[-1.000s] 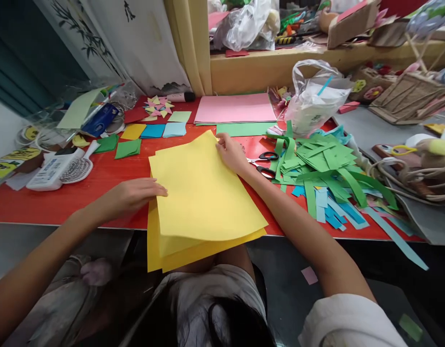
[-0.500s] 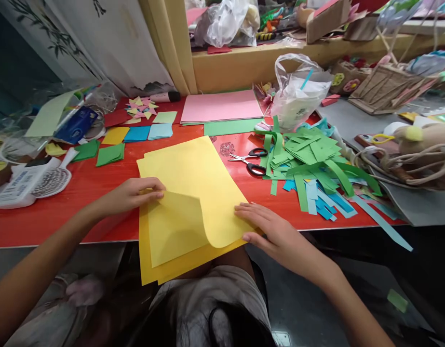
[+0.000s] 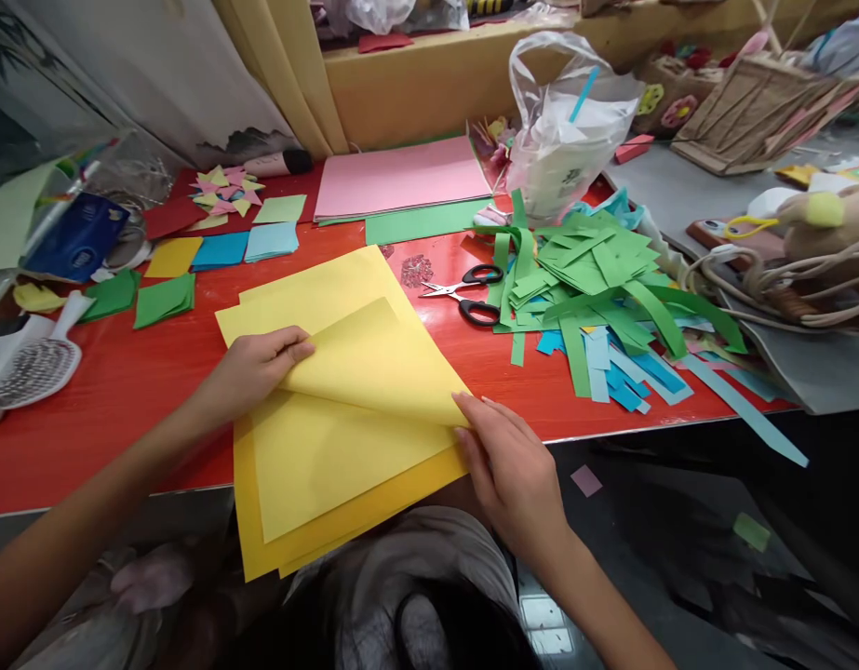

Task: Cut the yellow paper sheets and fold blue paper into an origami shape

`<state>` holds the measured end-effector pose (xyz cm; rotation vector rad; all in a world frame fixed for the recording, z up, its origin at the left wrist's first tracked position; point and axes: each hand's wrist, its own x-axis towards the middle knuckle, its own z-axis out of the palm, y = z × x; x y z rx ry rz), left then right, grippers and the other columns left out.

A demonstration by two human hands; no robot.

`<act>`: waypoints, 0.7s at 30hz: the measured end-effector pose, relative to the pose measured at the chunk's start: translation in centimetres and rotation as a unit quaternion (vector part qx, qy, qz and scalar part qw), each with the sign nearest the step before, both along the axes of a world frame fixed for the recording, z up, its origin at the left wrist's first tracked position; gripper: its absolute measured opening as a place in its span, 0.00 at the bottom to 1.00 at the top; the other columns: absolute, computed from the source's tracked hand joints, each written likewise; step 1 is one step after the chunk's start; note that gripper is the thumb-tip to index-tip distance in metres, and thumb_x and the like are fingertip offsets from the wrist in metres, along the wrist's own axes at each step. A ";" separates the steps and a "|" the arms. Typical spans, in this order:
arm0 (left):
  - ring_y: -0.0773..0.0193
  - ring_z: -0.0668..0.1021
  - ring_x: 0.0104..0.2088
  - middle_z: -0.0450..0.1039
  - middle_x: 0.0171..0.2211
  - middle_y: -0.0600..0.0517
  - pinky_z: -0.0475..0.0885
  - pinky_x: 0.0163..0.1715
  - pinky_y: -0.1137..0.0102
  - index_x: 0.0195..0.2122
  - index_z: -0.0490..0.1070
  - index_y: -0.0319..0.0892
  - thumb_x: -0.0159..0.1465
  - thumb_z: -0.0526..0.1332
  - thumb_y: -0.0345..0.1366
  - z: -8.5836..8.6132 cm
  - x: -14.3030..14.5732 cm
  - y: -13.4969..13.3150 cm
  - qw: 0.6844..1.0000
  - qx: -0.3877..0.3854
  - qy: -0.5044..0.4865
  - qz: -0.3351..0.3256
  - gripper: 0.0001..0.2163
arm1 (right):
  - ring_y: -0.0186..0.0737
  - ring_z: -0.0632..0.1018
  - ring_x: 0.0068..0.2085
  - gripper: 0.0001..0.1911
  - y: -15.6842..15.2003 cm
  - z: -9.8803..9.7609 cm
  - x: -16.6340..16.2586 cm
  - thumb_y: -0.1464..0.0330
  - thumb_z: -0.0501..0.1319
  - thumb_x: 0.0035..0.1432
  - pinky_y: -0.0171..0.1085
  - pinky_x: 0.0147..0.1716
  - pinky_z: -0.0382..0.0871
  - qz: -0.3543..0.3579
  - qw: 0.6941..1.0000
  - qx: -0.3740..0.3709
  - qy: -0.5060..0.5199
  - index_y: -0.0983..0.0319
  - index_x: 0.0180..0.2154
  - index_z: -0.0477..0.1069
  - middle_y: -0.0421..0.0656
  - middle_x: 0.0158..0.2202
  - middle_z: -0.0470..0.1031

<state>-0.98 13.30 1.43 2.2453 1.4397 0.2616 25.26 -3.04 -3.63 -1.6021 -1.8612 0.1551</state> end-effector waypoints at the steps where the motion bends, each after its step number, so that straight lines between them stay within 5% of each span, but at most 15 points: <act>1: 0.65 0.68 0.26 0.66 0.24 0.55 0.59 0.27 0.71 0.31 0.65 0.43 0.65 0.50 0.44 -0.1 0.2 0.2 1.000 0.005 0.009 0.003 0.12 | 0.51 0.76 0.51 0.34 -0.1 -0.2 -0.3 0.71 0.52 0.63 0.54 0.47 0.74 -0.018 1.000 -0.002 0.002 0.42 0.65 0.45 0.42 0.52 0.74; 9: 0.62 0.71 0.31 0.72 0.30 0.51 0.60 0.28 0.70 0.31 0.65 0.42 0.65 0.51 0.41 -0.1 1.7 1.2 0.997 0.045 0.054 0.020 0.10 | 0.54 0.67 0.60 0.40 -0.3 -0.4 -1.0 0.71 0.54 0.61 0.55 0.55 0.68 -0.020 0.998 -0.011 -0.052 0.47 0.67 0.37 0.40 0.66 0.51; 21: 0.60 0.74 0.36 0.75 0.36 0.51 0.63 0.32 0.68 0.36 0.67 0.44 0.65 0.53 0.39 -0.6 2.3 1.9 0.995 0.087 0.049 0.029 0.07 | 0.53 0.66 0.60 0.41 0.1 -0.3 -1.0 0.73 0.54 0.60 0.57 0.52 0.72 0.010 0.992 0.000 -0.129 0.58 0.68 0.33 0.50 0.59 0.64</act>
